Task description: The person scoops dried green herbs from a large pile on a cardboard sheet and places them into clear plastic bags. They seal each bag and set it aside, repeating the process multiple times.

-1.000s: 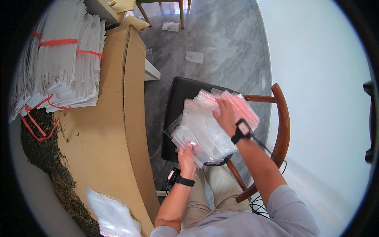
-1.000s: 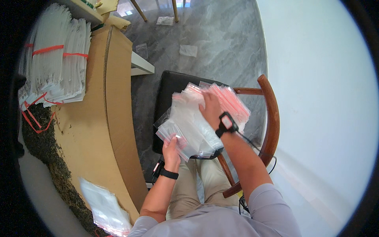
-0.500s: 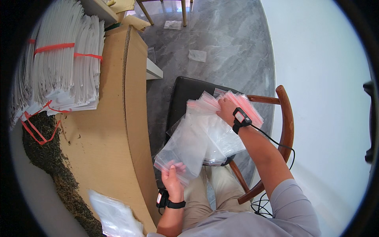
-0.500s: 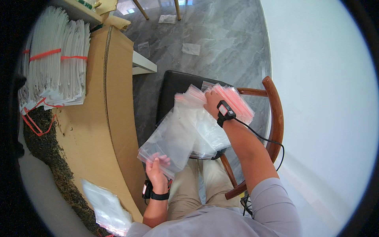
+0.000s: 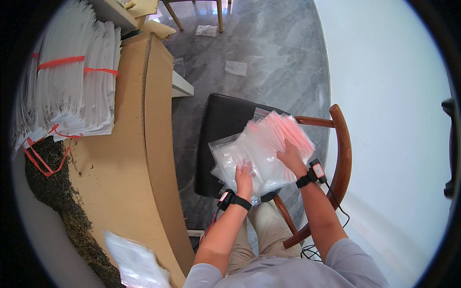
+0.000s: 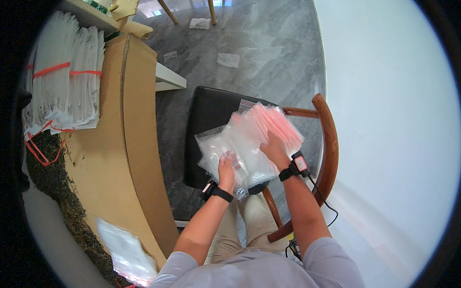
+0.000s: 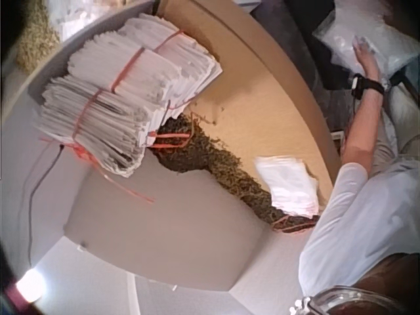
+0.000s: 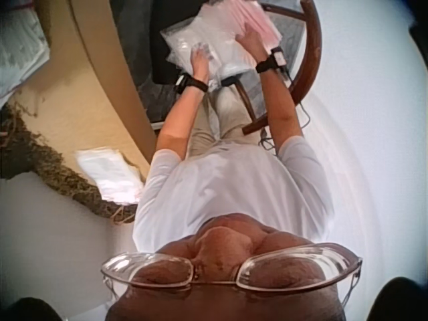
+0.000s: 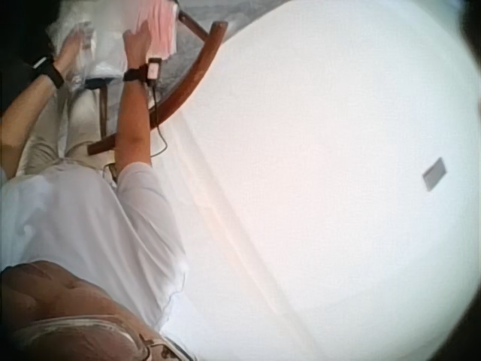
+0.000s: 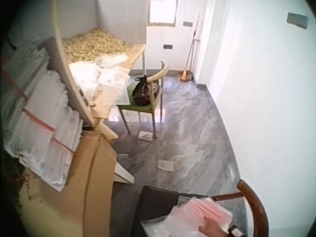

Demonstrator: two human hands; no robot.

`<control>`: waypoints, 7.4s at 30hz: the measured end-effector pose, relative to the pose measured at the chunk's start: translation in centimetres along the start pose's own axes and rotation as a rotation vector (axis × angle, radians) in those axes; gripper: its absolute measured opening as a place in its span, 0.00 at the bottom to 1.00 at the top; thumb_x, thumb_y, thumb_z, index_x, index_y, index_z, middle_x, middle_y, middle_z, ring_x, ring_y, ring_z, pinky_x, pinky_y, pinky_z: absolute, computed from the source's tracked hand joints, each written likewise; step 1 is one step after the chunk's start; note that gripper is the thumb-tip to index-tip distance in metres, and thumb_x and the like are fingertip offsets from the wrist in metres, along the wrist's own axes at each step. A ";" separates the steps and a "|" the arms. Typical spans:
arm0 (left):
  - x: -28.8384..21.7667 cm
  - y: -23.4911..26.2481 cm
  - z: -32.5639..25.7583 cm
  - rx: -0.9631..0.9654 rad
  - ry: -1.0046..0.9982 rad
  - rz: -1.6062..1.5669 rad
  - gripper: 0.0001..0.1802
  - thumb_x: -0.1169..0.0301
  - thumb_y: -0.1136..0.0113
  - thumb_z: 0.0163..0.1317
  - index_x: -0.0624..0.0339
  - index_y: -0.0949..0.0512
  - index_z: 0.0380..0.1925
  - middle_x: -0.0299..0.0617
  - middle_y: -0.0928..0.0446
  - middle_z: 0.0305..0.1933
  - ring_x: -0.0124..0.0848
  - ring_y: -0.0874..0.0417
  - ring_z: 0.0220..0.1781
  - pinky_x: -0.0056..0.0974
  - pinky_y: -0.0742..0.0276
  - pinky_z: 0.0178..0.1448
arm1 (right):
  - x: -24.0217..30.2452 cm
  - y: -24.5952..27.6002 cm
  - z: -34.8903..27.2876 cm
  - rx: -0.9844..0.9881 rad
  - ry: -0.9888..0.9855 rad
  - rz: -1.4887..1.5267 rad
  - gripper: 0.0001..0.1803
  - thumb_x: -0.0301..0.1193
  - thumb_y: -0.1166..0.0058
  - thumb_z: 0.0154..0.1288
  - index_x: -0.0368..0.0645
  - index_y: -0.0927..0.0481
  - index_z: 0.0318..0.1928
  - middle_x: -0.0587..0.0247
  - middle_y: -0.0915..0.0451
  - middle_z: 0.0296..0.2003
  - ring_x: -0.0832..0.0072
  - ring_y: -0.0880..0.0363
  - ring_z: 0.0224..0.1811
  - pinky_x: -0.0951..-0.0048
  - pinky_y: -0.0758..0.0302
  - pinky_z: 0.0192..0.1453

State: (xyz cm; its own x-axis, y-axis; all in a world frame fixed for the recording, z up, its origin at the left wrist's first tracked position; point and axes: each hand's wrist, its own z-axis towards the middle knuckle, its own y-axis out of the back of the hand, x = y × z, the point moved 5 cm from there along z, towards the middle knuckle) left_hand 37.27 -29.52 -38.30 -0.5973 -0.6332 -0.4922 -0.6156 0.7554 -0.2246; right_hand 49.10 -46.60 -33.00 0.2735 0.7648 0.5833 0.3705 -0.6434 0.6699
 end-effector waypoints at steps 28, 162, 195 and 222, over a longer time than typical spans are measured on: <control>-4.7 -6.0 -7.9 0.219 -0.204 0.694 0.14 0.68 0.42 0.59 0.64 0.23 0.42 0.51 0.20 0.34 0.35 0.20 0.34 0.38 0.26 0.40 | -3.4 -8.3 -15.0 -0.001 -1.052 1.312 0.07 0.24 0.62 0.59 0.44 0.28 0.31 0.66 0.30 0.24 0.73 0.31 0.22 0.72 0.32 0.23; -15.7 44.4 -41.7 -0.805 -0.690 -0.439 0.21 0.78 0.41 0.51 0.68 0.27 0.48 0.42 0.22 0.40 0.31 0.21 0.38 0.33 0.25 0.44 | 44.8 -24.6 -25.7 1.461 0.196 0.287 0.34 0.44 0.41 0.59 0.36 0.33 0.60 0.57 0.25 0.52 0.68 0.26 0.51 0.67 0.28 0.55; -28.3 45.6 -36.3 -1.221 -0.487 0.994 0.26 0.57 0.45 0.57 0.66 0.26 0.49 0.57 0.30 0.56 0.51 0.33 0.61 0.52 0.41 0.64 | 43.4 -21.2 -34.6 0.742 1.436 -0.205 0.54 0.48 0.30 0.41 0.49 0.43 0.68 0.41 0.53 0.69 0.41 0.51 0.69 0.49 0.46 0.69; -14.4 43.1 -52.0 -1.427 -0.392 0.974 0.39 0.58 0.34 0.49 0.59 0.34 0.61 0.58 0.47 0.69 0.57 0.49 0.71 0.59 0.54 0.71 | 40.8 -23.6 -38.8 0.805 1.552 -0.776 0.55 0.42 0.29 0.37 0.56 0.44 0.69 0.51 0.56 0.71 0.37 0.62 0.71 0.38 0.57 0.70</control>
State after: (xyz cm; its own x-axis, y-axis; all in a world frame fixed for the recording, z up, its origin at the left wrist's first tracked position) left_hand -7.41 3.39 2.77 -0.9705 0.1490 -0.1897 -0.2001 -0.0587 0.9780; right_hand 17.09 -1.49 -7.16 -0.8803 -0.1562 0.4479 0.3927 0.2898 0.8728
